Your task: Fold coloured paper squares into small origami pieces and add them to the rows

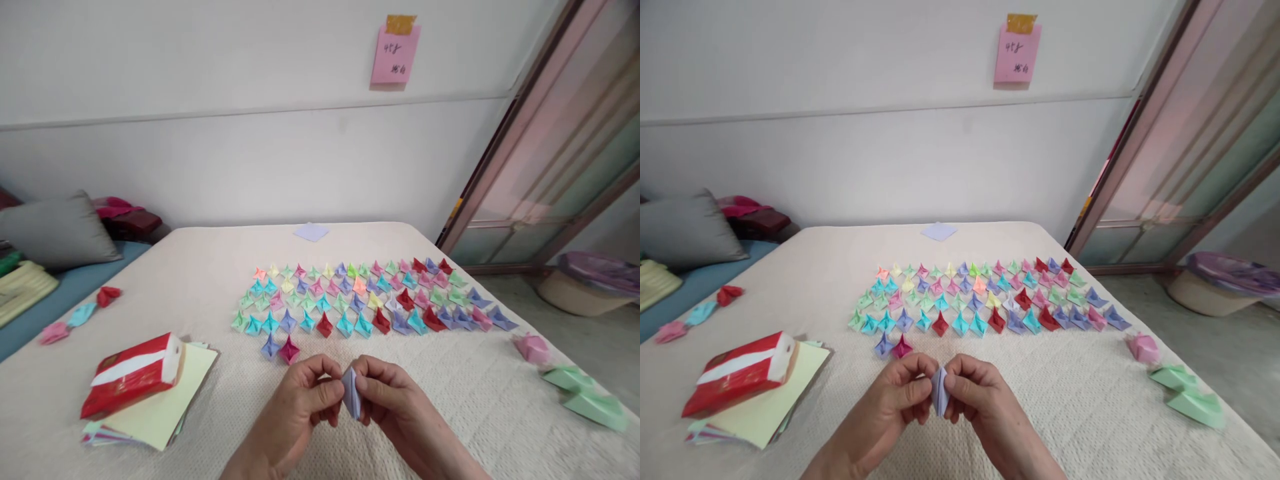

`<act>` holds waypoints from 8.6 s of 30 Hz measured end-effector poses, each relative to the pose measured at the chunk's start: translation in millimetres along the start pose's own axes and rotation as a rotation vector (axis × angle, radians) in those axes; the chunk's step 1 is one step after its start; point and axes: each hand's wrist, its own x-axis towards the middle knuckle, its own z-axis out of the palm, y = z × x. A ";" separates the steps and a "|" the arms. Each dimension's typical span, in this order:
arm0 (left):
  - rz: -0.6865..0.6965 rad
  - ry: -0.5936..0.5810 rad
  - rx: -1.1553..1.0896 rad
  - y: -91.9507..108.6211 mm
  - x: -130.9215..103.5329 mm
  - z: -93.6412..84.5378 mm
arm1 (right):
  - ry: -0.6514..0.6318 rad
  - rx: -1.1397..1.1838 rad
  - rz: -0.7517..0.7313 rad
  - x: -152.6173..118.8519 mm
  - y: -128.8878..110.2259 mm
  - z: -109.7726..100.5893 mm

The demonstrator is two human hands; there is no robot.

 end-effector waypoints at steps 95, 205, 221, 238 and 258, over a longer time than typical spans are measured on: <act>0.155 0.319 0.248 -13.8 11.1 17.1 | 0.324 -0.043 -0.084 13.3 26.2 7.3; 0.196 0.223 -0.007 -1.0 6.2 0.6 | 0.246 -0.239 -0.394 4.5 11.5 -4.2; 0.125 0.159 0.314 7.0 3.6 -11.4 | 0.072 -0.574 -0.252 0.5 0.2 -7.4; 0.121 0.167 0.286 4.9 3.6 -5.2 | 0.189 -0.289 -0.197 3.0 -0.8 8.1; 0.160 0.337 0.276 -4.5 6.6 5.1 | 0.274 -0.221 -0.177 8.8 12.5 9.2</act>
